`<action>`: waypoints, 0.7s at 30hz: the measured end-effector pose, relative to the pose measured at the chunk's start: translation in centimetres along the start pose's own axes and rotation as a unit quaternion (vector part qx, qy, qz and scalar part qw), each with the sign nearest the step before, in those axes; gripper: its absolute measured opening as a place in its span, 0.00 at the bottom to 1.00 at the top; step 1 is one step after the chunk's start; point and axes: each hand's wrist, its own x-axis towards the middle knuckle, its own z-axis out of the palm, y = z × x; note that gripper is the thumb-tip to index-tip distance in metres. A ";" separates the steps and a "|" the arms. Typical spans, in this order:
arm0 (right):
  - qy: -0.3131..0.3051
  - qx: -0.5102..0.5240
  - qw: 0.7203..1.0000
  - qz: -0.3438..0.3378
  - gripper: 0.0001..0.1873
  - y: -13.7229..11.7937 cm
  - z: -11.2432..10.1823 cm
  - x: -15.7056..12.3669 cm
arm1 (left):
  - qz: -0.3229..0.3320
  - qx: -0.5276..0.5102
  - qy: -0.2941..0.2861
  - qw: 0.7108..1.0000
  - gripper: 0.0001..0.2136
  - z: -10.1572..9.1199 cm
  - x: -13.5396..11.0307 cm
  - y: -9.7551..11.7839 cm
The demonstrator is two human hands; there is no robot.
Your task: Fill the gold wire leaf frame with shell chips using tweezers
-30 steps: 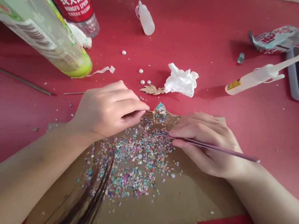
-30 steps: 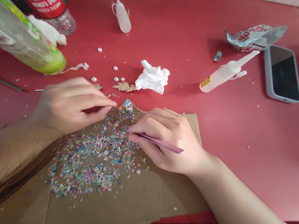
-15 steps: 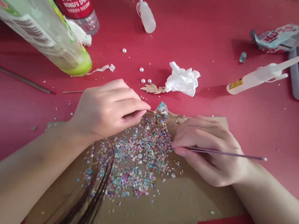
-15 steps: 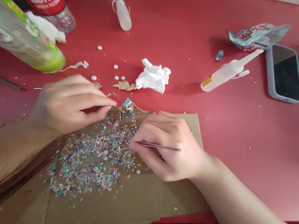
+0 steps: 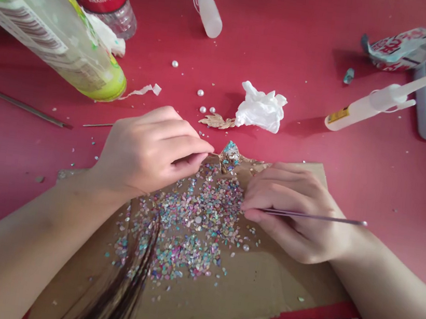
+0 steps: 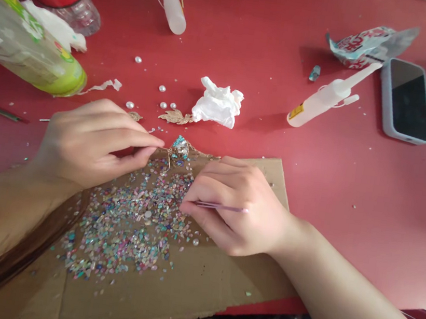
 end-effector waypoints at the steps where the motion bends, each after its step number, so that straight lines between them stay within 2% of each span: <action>1: -0.002 0.002 1.000 0.001 0.08 0.0 0.0 0.0 | -0.004 0.000 -0.002 1.000 0.05 0.0 0.0 0.0; 21: 0.044 0.032 0.999 0.005 0.06 -0.1 -0.3 0.0 | 0.018 0.013 0.003 1.000 0.04 0.1 0.1 0.2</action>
